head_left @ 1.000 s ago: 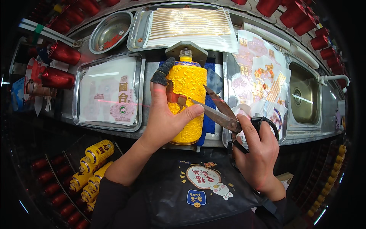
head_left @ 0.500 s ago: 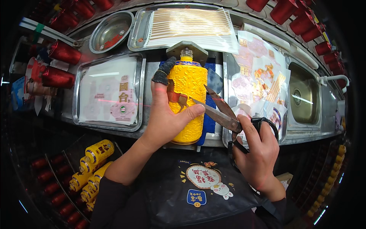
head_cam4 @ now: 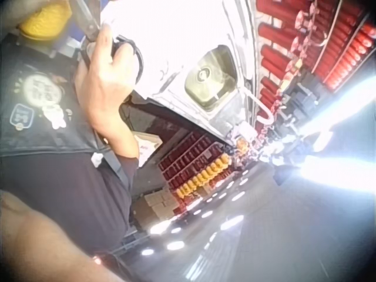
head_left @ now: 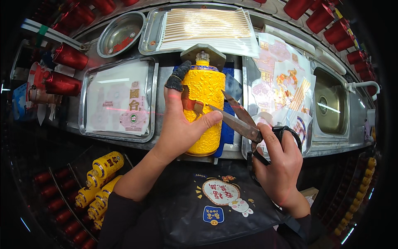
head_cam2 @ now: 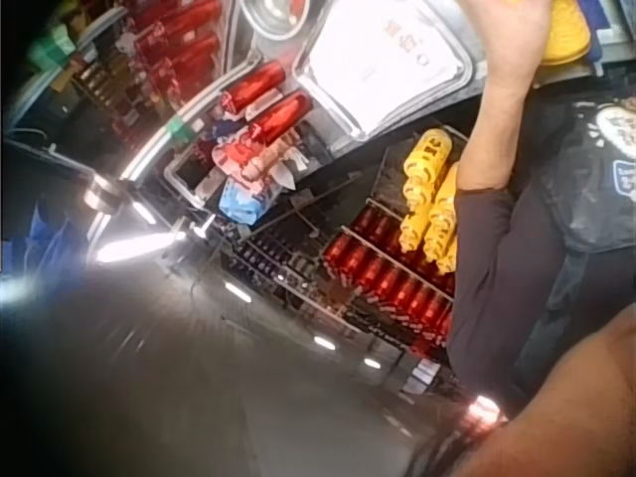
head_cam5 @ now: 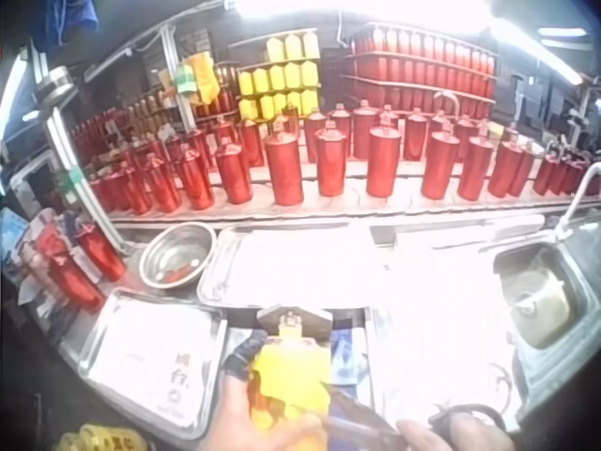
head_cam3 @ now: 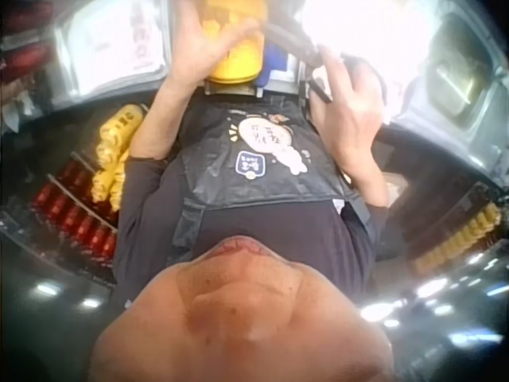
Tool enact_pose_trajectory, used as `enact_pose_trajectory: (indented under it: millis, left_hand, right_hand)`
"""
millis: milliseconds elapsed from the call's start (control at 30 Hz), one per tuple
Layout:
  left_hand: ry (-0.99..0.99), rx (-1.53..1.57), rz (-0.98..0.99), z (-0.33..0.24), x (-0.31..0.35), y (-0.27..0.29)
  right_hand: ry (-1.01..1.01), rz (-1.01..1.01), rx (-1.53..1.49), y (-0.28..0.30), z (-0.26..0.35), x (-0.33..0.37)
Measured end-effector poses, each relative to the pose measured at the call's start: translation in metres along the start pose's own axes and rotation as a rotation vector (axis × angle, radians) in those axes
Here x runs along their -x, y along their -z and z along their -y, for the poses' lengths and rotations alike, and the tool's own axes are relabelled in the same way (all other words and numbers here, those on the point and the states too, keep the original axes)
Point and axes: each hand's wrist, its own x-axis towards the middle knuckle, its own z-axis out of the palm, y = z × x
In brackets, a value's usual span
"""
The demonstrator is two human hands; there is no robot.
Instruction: The person uses scissors to cut small decorative pieces from paper and applies them to yellow cylindrical bottles. They handle multiple bottles, placing finished ones aside and retrieving new ones from a nearby tray.
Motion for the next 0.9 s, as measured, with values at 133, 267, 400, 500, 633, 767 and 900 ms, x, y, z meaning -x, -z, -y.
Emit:
enact_pose_trajectory:
  millis: [133, 267, 400, 500, 633, 767, 900]
  left_hand:
    - [0.009, 0.066, 0.004, -0.0010, 0.0003, -0.0010]
    - [-0.027, 0.031, 0.009, -0.0011, 0.0002, -0.0001]
    - [-0.061, -0.016, 0.011, 0.0015, -0.0006, 0.0003]
    - [-0.082, 0.019, 0.036, 0.0079, -0.0024, 0.0016]
    - [-0.047, 0.015, 0.023, 0.0043, -0.0014, 0.0009]
    - [0.004, 0.060, 0.016, 0.0004, -0.0004, -0.0005]
    - [0.008, 0.015, -0.004, 0.0004, -0.0008, -0.0004]
  right_hand:
    - [-0.003, 0.000, 0.011, 0.0011, 0.0010, 0.0002]
    - [-0.005, 0.003, 0.019, 0.0015, 0.0001, 0.0017]
    - [-0.009, 0.008, 0.010, 0.0016, 0.0000, 0.0013]
    - [-0.009, 0.011, 0.005, 0.0018, 0.0006, 0.0009]
    - [-0.016, 0.012, -0.010, 0.0015, 0.0012, 0.0010]
    - [-0.027, 0.017, -0.017, 0.0010, 0.0013, 0.0019]
    - [-0.026, 0.018, -0.029, 0.0000, 0.0019, 0.0000]
